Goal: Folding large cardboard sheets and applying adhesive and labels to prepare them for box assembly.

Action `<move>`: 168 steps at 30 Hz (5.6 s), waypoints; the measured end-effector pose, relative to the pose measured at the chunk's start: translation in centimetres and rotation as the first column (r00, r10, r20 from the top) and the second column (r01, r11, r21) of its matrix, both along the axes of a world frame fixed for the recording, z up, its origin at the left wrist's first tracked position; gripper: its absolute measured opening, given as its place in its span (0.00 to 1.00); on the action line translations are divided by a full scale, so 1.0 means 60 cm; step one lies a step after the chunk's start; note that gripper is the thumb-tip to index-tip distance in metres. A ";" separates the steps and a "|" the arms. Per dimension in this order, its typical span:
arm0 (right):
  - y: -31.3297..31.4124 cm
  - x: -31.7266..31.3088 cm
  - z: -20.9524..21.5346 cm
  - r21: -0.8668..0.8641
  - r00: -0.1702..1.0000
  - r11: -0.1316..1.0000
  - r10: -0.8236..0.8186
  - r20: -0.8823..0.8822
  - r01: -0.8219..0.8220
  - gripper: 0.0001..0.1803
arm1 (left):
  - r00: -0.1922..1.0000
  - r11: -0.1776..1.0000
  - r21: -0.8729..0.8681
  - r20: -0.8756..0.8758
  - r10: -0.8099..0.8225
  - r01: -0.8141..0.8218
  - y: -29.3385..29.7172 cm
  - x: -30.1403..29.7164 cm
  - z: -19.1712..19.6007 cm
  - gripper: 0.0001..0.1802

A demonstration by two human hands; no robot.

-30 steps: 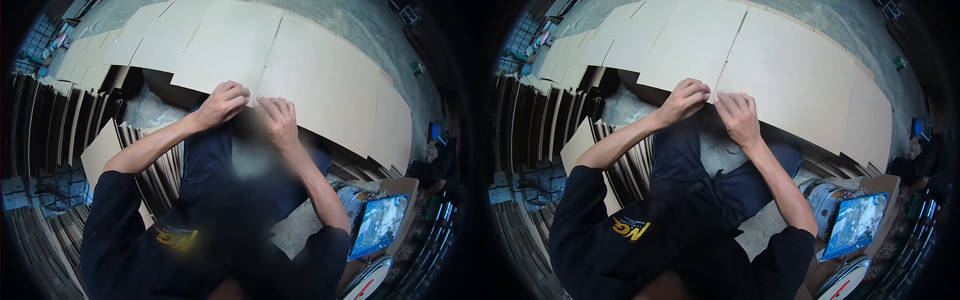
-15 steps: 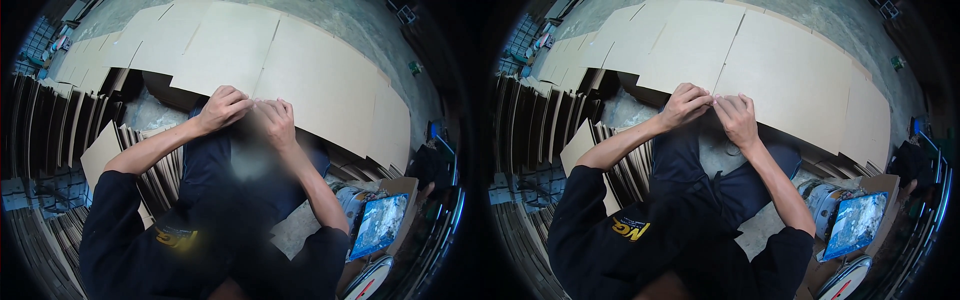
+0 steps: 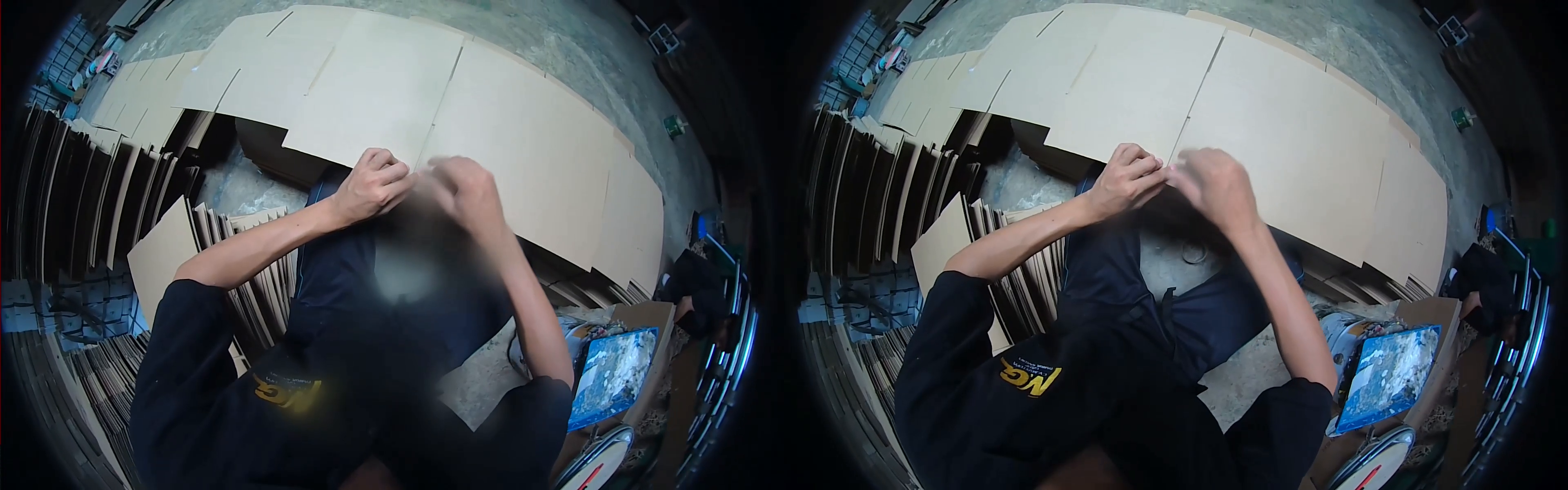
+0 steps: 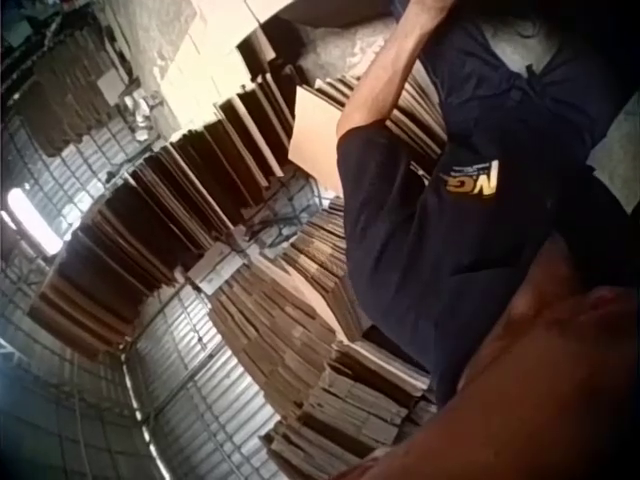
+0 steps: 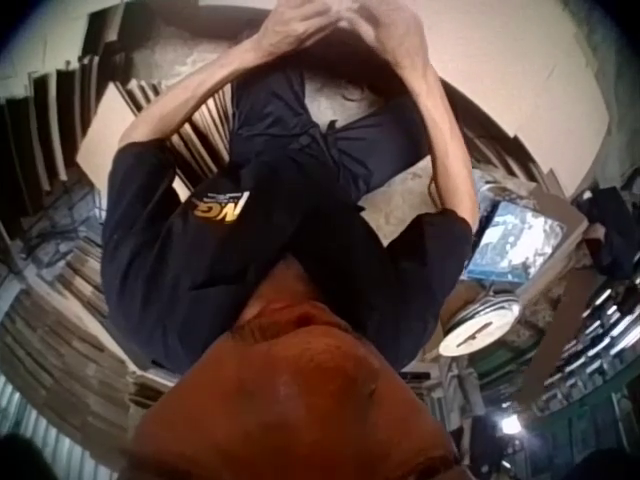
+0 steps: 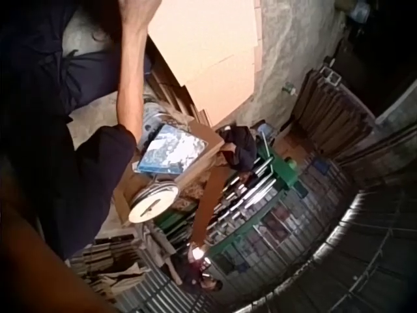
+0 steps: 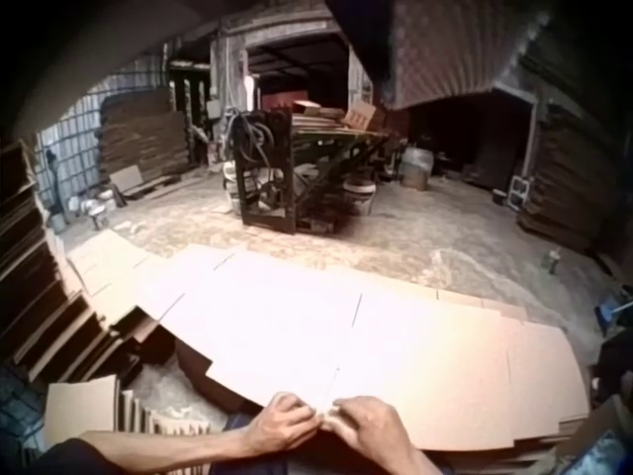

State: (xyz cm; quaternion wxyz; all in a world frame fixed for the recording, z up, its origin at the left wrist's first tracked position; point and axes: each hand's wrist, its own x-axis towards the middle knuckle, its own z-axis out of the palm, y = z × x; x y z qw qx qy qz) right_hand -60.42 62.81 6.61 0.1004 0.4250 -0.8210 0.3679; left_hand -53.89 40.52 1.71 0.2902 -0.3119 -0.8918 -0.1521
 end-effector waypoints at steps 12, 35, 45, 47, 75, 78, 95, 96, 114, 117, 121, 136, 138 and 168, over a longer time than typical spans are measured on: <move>-0.128 -0.200 0.044 0.489 0.937 0.846 -0.318 0.145 0.212 0.08 | 1.000 1.000 0.024 0.027 0.013 -0.013 0.007 0.002 -0.003 0.25; -0.144 -0.319 0.076 0.703 0.855 0.688 -0.462 0.235 0.179 0.08 | 0.999 0.998 0.065 0.049 -0.015 0.012 0.007 0.001 0.005 0.22; -0.106 -0.351 0.060 0.537 0.716 0.843 -0.356 0.600 -0.031 0.14 | 0.999 0.997 0.079 0.036 -0.020 0.017 0.007 -0.008 0.000 0.20; -0.117 -0.349 0.066 0.534 0.688 0.845 -0.375 0.621 -0.022 0.15 | 0.999 0.998 0.063 0.040 -0.014 0.011 0.005 -0.006 0.008 0.21; -0.002 0.061 -0.052 0.037 0.945 0.997 -0.053 -0.324 0.069 0.09 | 0.974 0.980 0.109 0.140 -0.180 0.165 -0.034 -0.008 0.026 0.09; -0.003 0.062 -0.054 0.037 0.937 0.998 -0.027 -0.349 0.043 0.08 | 0.973 0.981 0.104 0.147 -0.177 0.163 -0.037 -0.002 0.026 0.08; -0.002 0.047 -0.050 0.070 0.890 0.996 -0.015 -0.455 0.052 0.10 | 0.994 0.992 0.062 -0.012 -0.111 0.111 -0.018 -0.013 0.016 0.08; -0.001 0.044 -0.043 0.080 0.891 0.996 -0.008 -0.454 0.050 0.10 | 0.990 0.989 0.059 -0.031 -0.137 0.139 -0.017 -0.020 0.022 0.09; 0.003 0.007 0.127 0.111 0.701 0.990 0.016 -0.713 0.090 0.11 | 0.979 0.982 0.158 0.159 -0.127 0.102 0.010 -0.030 0.264 0.20; 0.023 -0.004 0.190 0.061 0.622 0.994 -0.009 -0.783 0.092 0.11 | 0.953 0.978 0.211 -0.298 0.063 0.001 0.053 0.029 0.305 0.19; 0.073 0.006 0.265 0.046 0.630 0.998 0.008 -0.777 0.045 0.12 | 0.965 0.869 0.495 -0.219 0.142 -0.015 0.048 0.080 0.253 0.13; 0.047 0.047 0.679 -0.647 0.883 0.601 0.325 -0.338 -0.469 0.06 | 0.970 0.228 0.943 -0.242 -0.030 0.242 -0.320 0.078 0.511 0.32; 0.011 0.035 0.691 -0.707 0.897 0.553 0.295 -0.328 -0.441 0.05 | 0.965 0.329 0.921 -0.248 0.081 0.209 -0.390 0.155 0.585 0.28; -0.619 0.582 -0.052 -0.183 0.278 0.978 0.203 0.939 -0.098 0.15 | -0.202 -0.298 -0.087 0.901 0.384 -0.951 -0.769 0.974 0.119 0.27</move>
